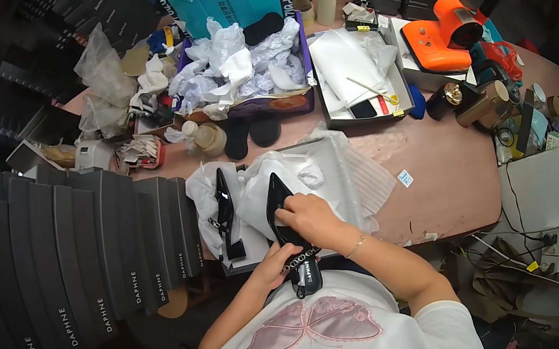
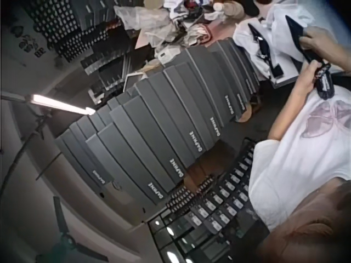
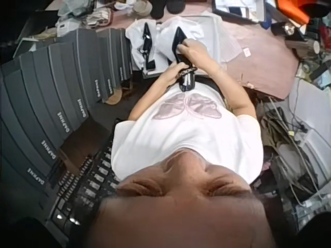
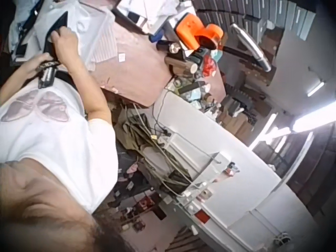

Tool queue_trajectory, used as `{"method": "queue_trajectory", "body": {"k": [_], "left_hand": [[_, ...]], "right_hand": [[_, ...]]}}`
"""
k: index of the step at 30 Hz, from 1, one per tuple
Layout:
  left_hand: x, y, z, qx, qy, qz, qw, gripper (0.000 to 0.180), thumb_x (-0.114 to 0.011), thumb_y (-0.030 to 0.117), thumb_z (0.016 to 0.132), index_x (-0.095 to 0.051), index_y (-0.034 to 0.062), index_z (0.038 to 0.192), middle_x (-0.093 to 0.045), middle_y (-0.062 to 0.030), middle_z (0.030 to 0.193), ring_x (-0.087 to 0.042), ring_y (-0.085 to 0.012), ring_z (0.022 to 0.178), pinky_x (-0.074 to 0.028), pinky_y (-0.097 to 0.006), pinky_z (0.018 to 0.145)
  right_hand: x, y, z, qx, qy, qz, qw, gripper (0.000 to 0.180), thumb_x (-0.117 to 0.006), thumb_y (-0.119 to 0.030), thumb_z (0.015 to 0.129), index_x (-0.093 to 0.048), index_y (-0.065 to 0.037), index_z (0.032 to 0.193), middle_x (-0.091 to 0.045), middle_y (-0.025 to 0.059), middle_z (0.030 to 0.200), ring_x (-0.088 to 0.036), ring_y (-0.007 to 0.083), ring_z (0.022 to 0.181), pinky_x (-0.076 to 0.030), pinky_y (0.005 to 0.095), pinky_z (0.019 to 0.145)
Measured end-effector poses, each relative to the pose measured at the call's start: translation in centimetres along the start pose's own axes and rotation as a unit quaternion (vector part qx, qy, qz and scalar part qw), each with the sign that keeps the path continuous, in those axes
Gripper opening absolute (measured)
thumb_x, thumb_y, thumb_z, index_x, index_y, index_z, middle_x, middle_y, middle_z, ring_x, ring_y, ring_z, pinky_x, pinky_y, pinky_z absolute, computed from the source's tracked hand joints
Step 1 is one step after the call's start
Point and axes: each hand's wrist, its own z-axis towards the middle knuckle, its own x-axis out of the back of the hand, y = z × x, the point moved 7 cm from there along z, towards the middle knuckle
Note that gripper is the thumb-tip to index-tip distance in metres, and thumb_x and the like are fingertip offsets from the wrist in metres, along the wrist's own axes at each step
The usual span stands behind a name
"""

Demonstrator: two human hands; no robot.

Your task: Packaging a pair of black high-heeled shoes into a box with protective tissue paper.

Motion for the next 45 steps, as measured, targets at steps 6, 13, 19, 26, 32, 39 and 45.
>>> {"method": "queue_trajectory", "body": {"k": [6, 13, 19, 26, 32, 39, 45], "left_hand": [[-0.7, 0.9, -0.4, 0.032, 0.01, 0.03, 0.999, 0.042, -0.051, 0.01, 0.084, -0.039, 0.0023, 0.123, -0.059, -0.0113, 0.097, -0.066, -0.0231, 0.08, -0.056, -0.033, 0.069], [-0.6, -0.3, 0.1, 0.025, 0.018, 0.008, 0.999, 0.038, -0.047, 0.011, 0.086, -0.039, -0.0003, 0.122, -0.06, -0.0176, 0.099, -0.067, -0.0316, 0.082, -0.058, -0.039, 0.069], [1.1, 0.0, -1.4, -0.001, 0.031, -0.056, 0.998, 0.033, -0.048, 0.011, 0.087, -0.04, 0.0007, 0.117, -0.06, -0.0171, 0.095, -0.067, -0.0298, 0.077, -0.057, -0.038, 0.065], [1.3, 0.2, -1.7, -0.003, 0.054, -0.059, 0.997, 0.027, -0.051, 0.012, 0.086, -0.046, -0.0031, 0.108, -0.062, -0.0188, 0.091, -0.068, -0.0313, 0.08, -0.057, -0.037, 0.065], [0.9, 0.4, -1.0, -0.007, 0.008, -0.07, 0.997, 0.026, -0.05, 0.01, 0.086, -0.046, -0.0027, 0.109, -0.062, -0.0188, 0.091, -0.068, -0.0312, 0.079, -0.058, -0.038, 0.065], [-0.6, 0.5, 0.4, 0.024, -0.007, -0.012, 1.0, 0.03, -0.05, 0.013, 0.086, -0.046, -0.0002, 0.112, -0.062, -0.0172, 0.093, -0.068, -0.0294, 0.081, -0.058, -0.036, 0.065], [-1.3, 0.5, 1.0, 0.003, -0.014, 0.018, 1.0, 0.032, -0.048, 0.011, 0.086, -0.045, 0.0005, 0.116, -0.063, -0.0137, 0.094, -0.068, -0.026, 0.081, -0.058, -0.034, 0.068]], "right_hand": [[-1.2, 0.9, -2.3, -0.016, 0.065, 0.061, 0.996, 0.029, -0.065, -0.006, 0.068, -0.058, -0.009, 0.096, -0.055, 0.0075, 0.087, -0.056, 0.0262, 0.084, -0.046, 0.0372, 0.071], [-2.8, 1.8, 2.0, -0.084, 0.105, -0.052, 0.99, 0.056, -0.061, -0.007, 0.072, -0.048, -0.01, 0.126, -0.043, 0.0169, 0.132, -0.042, 0.0314, 0.122, -0.039, 0.0423, 0.095], [-3.4, 8.9, 2.4, -0.084, 0.01, 0.304, 0.949, 0.068, -0.065, -0.013, 0.075, -0.039, -0.01, 0.138, -0.045, 0.0224, 0.132, -0.042, 0.0404, 0.124, -0.035, 0.0472, 0.103], [-7.4, 16.5, 1.4, -0.195, -0.035, 0.0, 0.98, 0.051, -0.066, -0.01, 0.075, -0.048, -0.005, 0.123, -0.061, 0.0185, 0.107, -0.062, 0.0294, 0.093, -0.05, 0.0389, 0.081], [-2.4, 8.9, -0.8, -0.269, 0.056, 0.703, 0.656, 0.043, -0.05, 0.005, 0.079, -0.046, -0.002, 0.121, -0.06, 0.0083, 0.106, -0.062, 0.0186, 0.093, -0.053, 0.0305, 0.077], [-1.1, 7.3, -4.0, -0.238, 0.118, 0.711, 0.651, 0.043, -0.057, 0.002, 0.081, -0.049, -0.002, 0.123, -0.058, 0.0088, 0.109, -0.061, 0.0182, 0.094, -0.053, 0.0287, 0.074], [1.6, 1.0, -4.1, -0.127, 0.004, 0.265, 0.956, 0.042, -0.066, -0.002, 0.074, -0.057, -0.007, 0.114, -0.055, 0.0095, 0.1, -0.057, 0.0246, 0.092, -0.048, 0.0336, 0.077]]}}
